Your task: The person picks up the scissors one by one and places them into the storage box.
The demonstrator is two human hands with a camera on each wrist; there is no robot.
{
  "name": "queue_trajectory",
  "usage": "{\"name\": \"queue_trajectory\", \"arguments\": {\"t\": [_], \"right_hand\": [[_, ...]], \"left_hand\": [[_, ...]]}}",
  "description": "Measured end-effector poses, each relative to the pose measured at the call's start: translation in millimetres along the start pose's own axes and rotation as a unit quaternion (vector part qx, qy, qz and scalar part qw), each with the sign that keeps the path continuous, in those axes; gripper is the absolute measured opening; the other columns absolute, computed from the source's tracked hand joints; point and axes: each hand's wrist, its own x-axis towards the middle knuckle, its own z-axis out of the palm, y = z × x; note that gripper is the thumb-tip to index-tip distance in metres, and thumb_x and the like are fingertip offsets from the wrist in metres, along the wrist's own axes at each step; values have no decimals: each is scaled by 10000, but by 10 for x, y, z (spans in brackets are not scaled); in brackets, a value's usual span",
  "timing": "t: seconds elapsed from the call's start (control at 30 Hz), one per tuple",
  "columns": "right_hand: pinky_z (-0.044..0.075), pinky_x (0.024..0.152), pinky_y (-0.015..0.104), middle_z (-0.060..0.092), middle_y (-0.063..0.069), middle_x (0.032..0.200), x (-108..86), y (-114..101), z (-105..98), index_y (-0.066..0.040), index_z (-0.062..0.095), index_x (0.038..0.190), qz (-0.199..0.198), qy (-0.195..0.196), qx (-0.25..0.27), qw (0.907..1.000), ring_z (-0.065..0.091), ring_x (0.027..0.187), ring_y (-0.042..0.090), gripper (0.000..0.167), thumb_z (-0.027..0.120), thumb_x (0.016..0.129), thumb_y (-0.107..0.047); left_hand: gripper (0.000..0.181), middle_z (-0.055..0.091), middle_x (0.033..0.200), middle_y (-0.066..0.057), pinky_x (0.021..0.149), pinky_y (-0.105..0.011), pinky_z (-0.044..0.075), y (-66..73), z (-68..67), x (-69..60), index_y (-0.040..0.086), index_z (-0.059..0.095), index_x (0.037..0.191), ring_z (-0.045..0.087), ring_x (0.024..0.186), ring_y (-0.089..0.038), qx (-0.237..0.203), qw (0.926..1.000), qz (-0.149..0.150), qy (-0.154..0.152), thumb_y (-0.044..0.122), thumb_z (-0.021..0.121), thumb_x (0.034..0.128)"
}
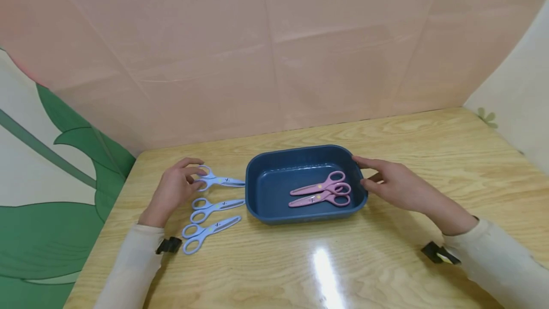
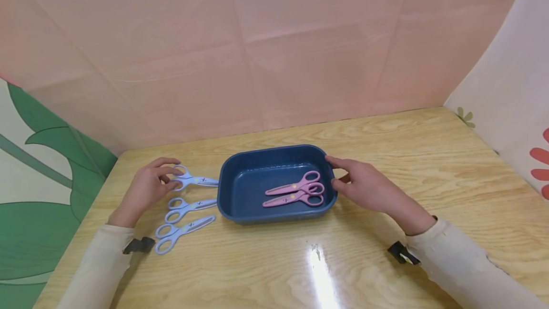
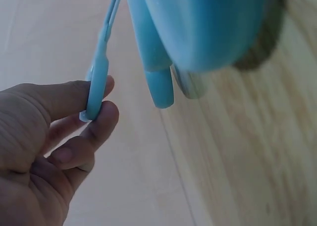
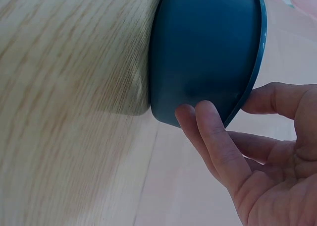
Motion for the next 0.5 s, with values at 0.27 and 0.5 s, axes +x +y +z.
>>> {"name": "queue_trajectory", "arguments": {"t": [0.27,0.5], "right_hand": [[612,787,393,492,292,1453,0,-3,-6,-60,370,1532,102,22,-65,9999,690,1101,383,602,582,973,-135],[613,793,393,498,292,1448,-3,7,-9,-68,371,1533,102,5,-74,9999,684,1109,389,603,581,972,-136]], "left_hand": [[221,695,1214,-100,595,-278,557,18,-11,3,49,787,942,675,659,-138,192,9984,360,403,-35,832,743],[232,715,1190,-105,591,-289,569,29,-12,-6,38,789,927,683,654,-146,297,9967,539,521,-34,851,716]]}}
